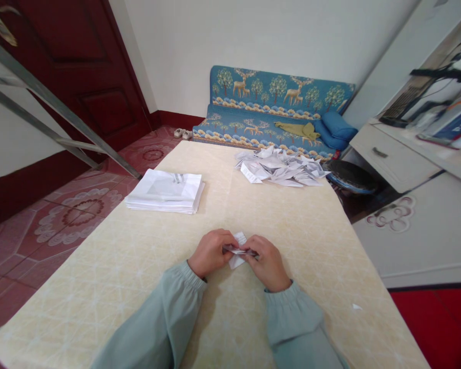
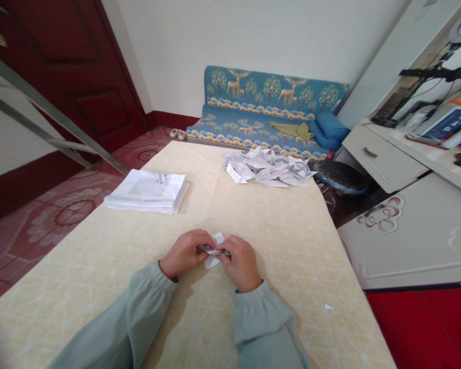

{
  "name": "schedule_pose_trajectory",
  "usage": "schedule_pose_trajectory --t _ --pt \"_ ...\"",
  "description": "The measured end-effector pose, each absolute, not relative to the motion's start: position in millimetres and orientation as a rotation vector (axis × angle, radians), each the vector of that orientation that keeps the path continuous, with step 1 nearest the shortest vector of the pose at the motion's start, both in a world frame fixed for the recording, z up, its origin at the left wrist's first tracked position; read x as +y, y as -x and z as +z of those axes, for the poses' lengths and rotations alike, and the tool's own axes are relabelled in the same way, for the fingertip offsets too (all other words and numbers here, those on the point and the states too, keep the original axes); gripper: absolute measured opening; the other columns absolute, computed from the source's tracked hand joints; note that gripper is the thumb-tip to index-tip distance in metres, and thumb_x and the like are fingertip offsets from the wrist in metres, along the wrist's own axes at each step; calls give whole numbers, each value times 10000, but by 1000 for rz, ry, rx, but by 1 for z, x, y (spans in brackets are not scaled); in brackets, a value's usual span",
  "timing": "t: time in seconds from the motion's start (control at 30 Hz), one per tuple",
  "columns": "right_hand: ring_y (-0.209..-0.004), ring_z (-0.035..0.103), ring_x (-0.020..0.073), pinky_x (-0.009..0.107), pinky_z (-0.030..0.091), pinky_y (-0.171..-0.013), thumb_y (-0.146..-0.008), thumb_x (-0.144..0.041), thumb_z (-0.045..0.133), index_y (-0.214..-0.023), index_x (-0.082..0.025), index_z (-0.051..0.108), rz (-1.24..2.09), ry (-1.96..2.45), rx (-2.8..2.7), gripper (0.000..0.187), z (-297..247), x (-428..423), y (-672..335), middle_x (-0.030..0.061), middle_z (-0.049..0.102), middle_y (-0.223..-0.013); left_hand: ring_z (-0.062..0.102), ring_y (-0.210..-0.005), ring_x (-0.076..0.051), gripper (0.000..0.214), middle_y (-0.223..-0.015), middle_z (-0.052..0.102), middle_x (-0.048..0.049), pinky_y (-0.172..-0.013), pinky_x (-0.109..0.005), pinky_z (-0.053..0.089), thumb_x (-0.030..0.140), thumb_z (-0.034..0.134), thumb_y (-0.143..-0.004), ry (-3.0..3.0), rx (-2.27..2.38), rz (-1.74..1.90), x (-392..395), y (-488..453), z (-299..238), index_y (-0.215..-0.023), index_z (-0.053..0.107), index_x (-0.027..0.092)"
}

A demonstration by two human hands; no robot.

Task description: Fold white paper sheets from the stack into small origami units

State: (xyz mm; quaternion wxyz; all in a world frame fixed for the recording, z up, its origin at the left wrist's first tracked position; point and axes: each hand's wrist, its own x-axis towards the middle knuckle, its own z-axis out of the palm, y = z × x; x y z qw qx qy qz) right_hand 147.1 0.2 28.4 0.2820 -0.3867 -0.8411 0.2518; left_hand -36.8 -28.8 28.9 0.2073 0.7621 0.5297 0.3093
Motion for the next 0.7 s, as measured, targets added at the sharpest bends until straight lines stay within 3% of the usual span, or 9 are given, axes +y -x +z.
schedule_pose_trajectory --t 0.4,0.7 --pt "-712 543 139 239 355 -625 -842 -248 549 -737 -196 628 552 1332 -2187 141 23 -3 -144 -1 594 -742 569 -678 -133 140 -750 647 -20 -626 -231 401 312 632 -777 -1959 1662 852 -24 41 22 -781 691 184" --pt "-684 539 149 258 329 -586 -829 -305 558 -724 -200 596 402 1530 -2107 153 20 -3 -134 10 607 -764 595 -660 -139 139 -739 685 -3 -588 -229 387 331 610 -782 -1858 1870 803 -21 30 27 -789 683 214"
